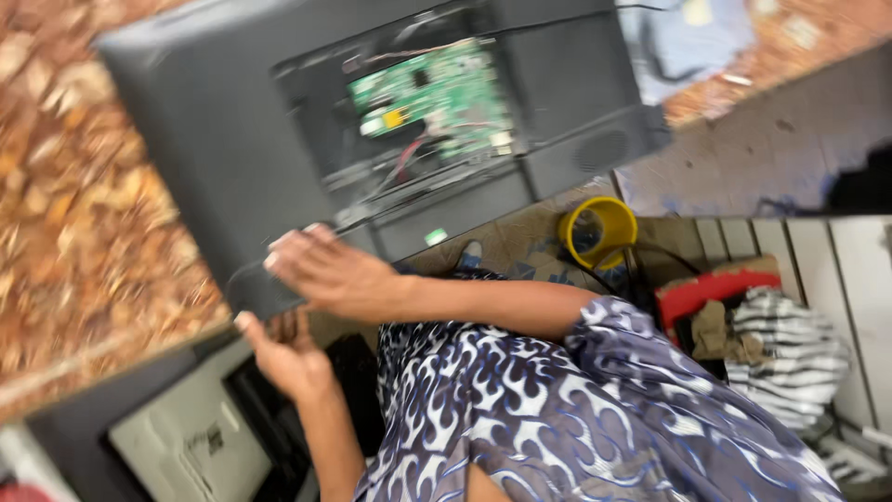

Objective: The person works on the back of a television, connecting wires to the internal circuit board. They then pick up a black plastic cover piece and attempt to align and attach it to the bottom edge of the TV casing.

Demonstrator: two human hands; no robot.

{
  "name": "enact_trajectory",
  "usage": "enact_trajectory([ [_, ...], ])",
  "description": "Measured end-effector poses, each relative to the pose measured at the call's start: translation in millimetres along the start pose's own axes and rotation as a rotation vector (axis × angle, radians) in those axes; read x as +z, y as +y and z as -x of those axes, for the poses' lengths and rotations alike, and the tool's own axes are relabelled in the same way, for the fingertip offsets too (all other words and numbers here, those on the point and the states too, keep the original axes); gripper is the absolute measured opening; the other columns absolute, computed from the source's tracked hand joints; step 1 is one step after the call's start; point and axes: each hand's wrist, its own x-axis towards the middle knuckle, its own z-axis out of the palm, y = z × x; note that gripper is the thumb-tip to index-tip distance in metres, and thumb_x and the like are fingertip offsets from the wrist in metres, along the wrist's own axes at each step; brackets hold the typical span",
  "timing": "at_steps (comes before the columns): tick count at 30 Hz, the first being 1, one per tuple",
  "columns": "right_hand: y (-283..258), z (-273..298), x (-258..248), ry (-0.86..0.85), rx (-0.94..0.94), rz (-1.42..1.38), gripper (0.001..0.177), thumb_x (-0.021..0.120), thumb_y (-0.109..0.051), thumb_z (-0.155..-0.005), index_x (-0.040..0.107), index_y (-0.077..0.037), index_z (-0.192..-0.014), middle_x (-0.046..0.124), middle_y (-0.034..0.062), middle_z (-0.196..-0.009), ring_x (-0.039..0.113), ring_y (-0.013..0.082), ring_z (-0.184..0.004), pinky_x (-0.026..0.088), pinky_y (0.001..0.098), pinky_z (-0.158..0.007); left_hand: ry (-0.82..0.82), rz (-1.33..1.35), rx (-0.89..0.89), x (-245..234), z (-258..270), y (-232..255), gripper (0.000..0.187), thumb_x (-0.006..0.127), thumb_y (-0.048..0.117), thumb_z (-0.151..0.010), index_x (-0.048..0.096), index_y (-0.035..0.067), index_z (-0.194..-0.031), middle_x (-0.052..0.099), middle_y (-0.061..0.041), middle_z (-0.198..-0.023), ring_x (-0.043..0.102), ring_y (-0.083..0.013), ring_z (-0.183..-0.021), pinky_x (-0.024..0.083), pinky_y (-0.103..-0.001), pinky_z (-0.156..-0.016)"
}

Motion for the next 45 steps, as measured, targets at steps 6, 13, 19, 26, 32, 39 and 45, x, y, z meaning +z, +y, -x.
enact_trajectory([
  [6, 12.9, 37.5, -51.0, 0.228, -0.04, -0.604, 0.026, 0.055, -0.022, -0.111, 0.056, -0.006, -0.131, 0.062, 0.0112, -0.11, 0.059, 0.0295, -0.098, 0.045, 0.0406, -0.082, -0.177, -0.095, -0.075, 44.1, 70.0, -9.4, 0.058, 0.066, 0.063, -0.083, 0.067, 0.007, -0.096, 0.071, -0.005, -0.093, 0.072, -0.015, -0.09, 0.061, -0.025, -0.082],
  [13, 49.9, 176.6, -109.8, 0.17, 0.898, -0.979, 0.027, 0.057, -0.027, -0.104, 0.076, -0.008, -0.098, 0.075, 0.0083, -0.089, 0.071, 0.0171, -0.078, 0.06, 0.0274, -0.071, 0.007, -0.077, -0.064, 50.1, 59.6, -39.4, 0.099, 0.086, 0.052, -0.067, 0.047, 0.003, -0.143, 0.047, -0.025, -0.139, 0.061, -0.0366, -0.128, 0.065, -0.051, -0.104],
  [19, 106.2, 233.2, -145.5, 0.837, 1.695, -1.179, 0.046, 0.055, -0.042, -0.098, 0.055, -0.005, -0.125, 0.072, 0.0147, -0.114, 0.073, 0.0251, -0.101, 0.064, 0.0308, -0.091, 0.062, -0.086, -0.009, 62.7, 71.5, -40.6, 0.085, 0.086, 0.052, -0.068, 0.047, 0.008, -0.129, 0.049, -0.017, -0.123, 0.062, -0.0287, -0.115, 0.069, -0.044, -0.098],
  [26, 130.1, 232.0, -143.1, 1.276, 1.702, -1.236, 0.047, 0.081, -0.041, -0.085, 0.05, -0.01, -0.102, 0.068, 0.0078, -0.083, 0.073, 0.0219, -0.078, 0.066, 0.0424, -0.078, -0.036, -0.067, 0.002, 41.7, 50.9, -47.8, 0.091, 0.088, 0.052, -0.075, 0.039, 0.004, -0.135, 0.048, -0.017, -0.123, 0.062, -0.0298, -0.115, 0.065, -0.046, -0.102],
  [32, 136.4, 245.2, -123.8, 1.296, 1.674, -1.155, 0.055, 0.085, -0.046, -0.084, 0.048, -0.01, -0.101, 0.07, 0.0078, -0.084, 0.076, 0.0212, -0.075, 0.066, 0.0369, -0.069, -0.166, -0.077, 0.011, 33.4, 49.8, -47.2, 0.1, 0.091, 0.052, -0.084, 0.026, 0.0, -0.139, 0.044, -0.017, -0.122, 0.064, -0.0293, -0.113, 0.062, -0.047, -0.107],
  [39, 139.6, 247.1, -125.9, 1.269, 1.702, -1.169, 0.055, 0.086, -0.048, -0.081, 0.053, -0.01, -0.102, 0.072, 0.0081, -0.081, 0.077, 0.0223, -0.072, 0.066, 0.0366, -0.061, -0.163, -0.009, -0.011, 52.2, 77.3, -49.2, 0.089, 0.084, 0.057, -0.084, 0.032, 0.003, -0.132, 0.041, -0.012, -0.12, 0.059, -0.027, -0.118, 0.057, -0.042, -0.112],
  [45, 134.2, 249.7, -138.2, 1.205, 1.677, -1.259, 0.054, 0.082, -0.054, -0.083, 0.056, -0.011, -0.104, 0.074, 0.0101, -0.089, 0.078, 0.0255, -0.082, 0.066, 0.0412, -0.072, -0.183, -0.048, -0.124, 69.0, 116.7, -69.7, 0.079, 0.08, 0.054, -0.088, 0.035, 0.005, -0.132, 0.043, -0.014, -0.121, 0.056, -0.0293, -0.122, 0.052, -0.045, -0.115],
])
